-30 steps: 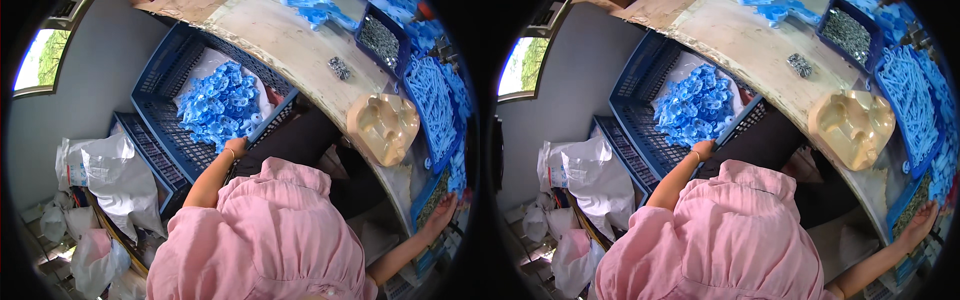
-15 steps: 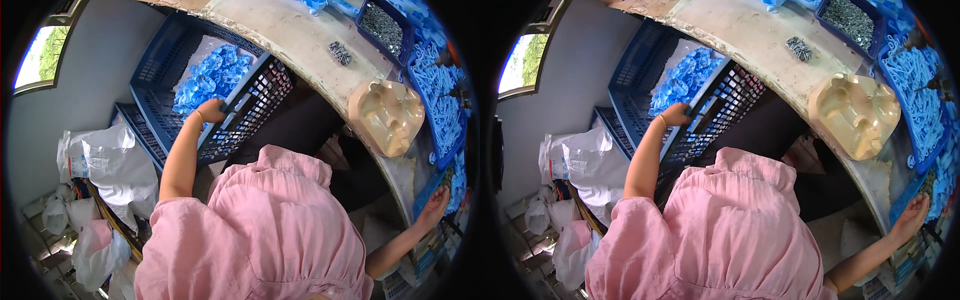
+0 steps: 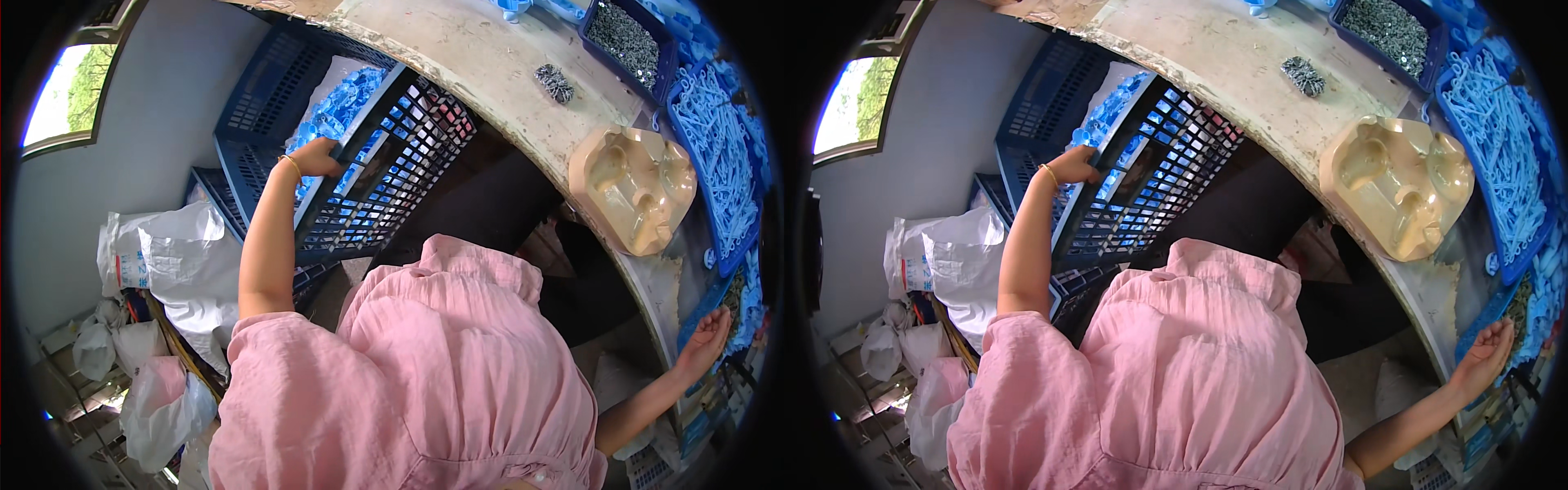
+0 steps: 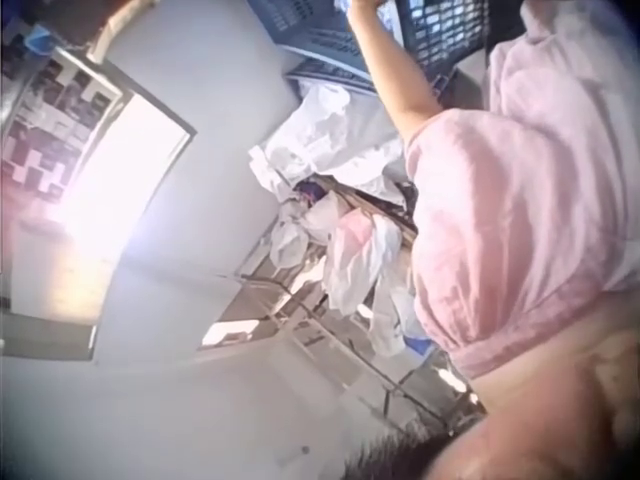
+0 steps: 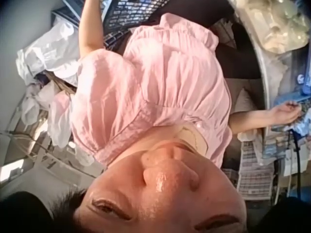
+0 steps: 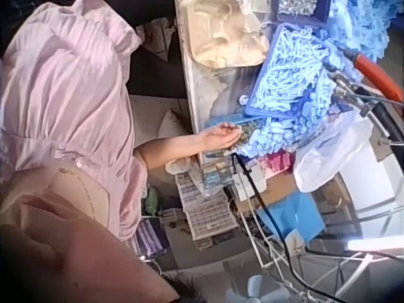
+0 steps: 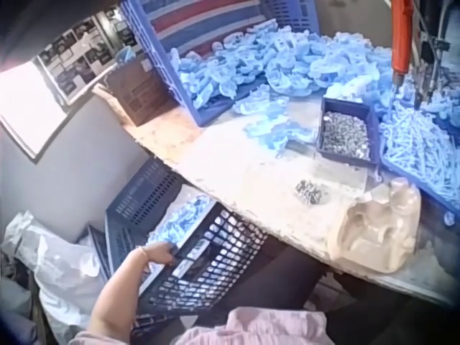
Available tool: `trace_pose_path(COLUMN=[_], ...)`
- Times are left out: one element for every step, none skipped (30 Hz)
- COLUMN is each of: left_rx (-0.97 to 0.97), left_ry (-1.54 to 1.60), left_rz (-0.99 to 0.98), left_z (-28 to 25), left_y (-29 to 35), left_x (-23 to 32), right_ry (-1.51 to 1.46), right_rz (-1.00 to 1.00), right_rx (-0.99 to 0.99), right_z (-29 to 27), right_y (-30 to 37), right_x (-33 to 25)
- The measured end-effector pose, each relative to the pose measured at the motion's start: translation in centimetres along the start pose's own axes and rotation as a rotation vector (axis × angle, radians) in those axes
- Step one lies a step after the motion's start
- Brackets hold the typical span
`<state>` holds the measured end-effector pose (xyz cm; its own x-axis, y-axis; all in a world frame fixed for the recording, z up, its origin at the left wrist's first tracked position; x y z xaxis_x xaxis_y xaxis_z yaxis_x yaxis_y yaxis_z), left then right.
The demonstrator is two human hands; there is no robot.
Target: Assembling blue plastic toy parts using a pneumatic screwdriver and organizing them into bins.
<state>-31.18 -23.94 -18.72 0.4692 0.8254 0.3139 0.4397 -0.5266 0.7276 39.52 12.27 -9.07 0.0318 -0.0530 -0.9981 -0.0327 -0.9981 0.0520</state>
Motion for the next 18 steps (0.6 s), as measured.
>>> trace_pose_path(left_rx=[0.008,0.01,0.011,0.012,0.013,0.015,0.038,0.06,0.063,0.046,0.028,0.028,0.038,0.047,0.049,0.036,0.022,0.023], left_ry=[-0.04,-0.04,-0.037,-0.034,-0.019,-0.02,-0.015,-0.011,-0.012,-0.017,-0.021,-0.021,-0.026,-0.031,-0.03,-0.039,-0.048,-0.047], left_rz=[-0.004,-0.005,-0.019,-0.032,-0.066,-0.066,-0.023,0.02,0.019,0.002,-0.016,-0.016,-0.031,-0.046,-0.047,-0.044,-0.041,-0.041], left_z=[-0.3,-0.6,-0.9,-1.2,-1.6,-1.7,-1.9,-2.1,-2.3,-2.3,-2.3,-2.4,-2.6,-2.7,-2.7,-2.8,-2.9,-2.9], left_y=[0.0,0.2,0.5,0.7,0.9,0.6,0.5,0.4,0.3,0.5,0.6,0.8,1.0,1.2,1.3,1.3,1.4,1.4], left_x=[-0.1,-0.2,-0.3,-0.2,-0.2,-0.9,-1.5,-2.1,-2.8,-2.8,-2.8,-2.6,-2.5,-2.4,-2.5,-2.6,-2.6,-2.7], right_ry=[0.008,0.016,0.014,0.022,0.031,0.029,0.021,0.013,0.01,0.007,0.004,0.003,0.0,-0.003,-0.004,-0.002,-0.001,-0.001], right_rz=[-0.01,-0.021,-0.021,-0.016,-0.011,-0.012,-0.009,-0.006,-0.006,-0.005,-0.005,-0.005,-0.01,-0.014,-0.015,-0.018,-0.022,-0.023], right_rx=[0.003,0.007,0.005,-0.001,-0.008,-0.008,-0.015,-0.023,-0.024,-0.029,-0.033,-0.034,-0.035,-0.036,-0.037,-0.058,-0.079,-0.081], right_z=[0.4,0.7,0.8,0.9,1.0,1.0,1.1,1.2,1.3,1.4,1.6,1.7,1.9,2.1,2.3,2.6,2.9,3.1], right_y=[0.3,0.5,0.5,0.7,0.8,0.8,0.8,0.8,0.8,0.9,1.0,1.1,1.2,1.2,1.2,1.2,1.3,1.3], right_x=[0.0,0.0,0.1,0.2,0.3,0.4,0.5,0.6,0.7,0.6,0.6,0.5,0.4,0.3,0.1,0.0,-0.1,-0.2])
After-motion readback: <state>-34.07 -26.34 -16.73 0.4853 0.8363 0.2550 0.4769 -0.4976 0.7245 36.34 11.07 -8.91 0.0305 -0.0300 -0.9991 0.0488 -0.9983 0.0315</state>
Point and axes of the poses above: each hand's wrist, its own y-axis away from the middle knuckle, its own z-axis out of the palm, x = y × z, the point moved 3 cm from there along -y, towards the middle knuckle, and after that the axes turned 8 degrees about y, right-handed, at the moved point
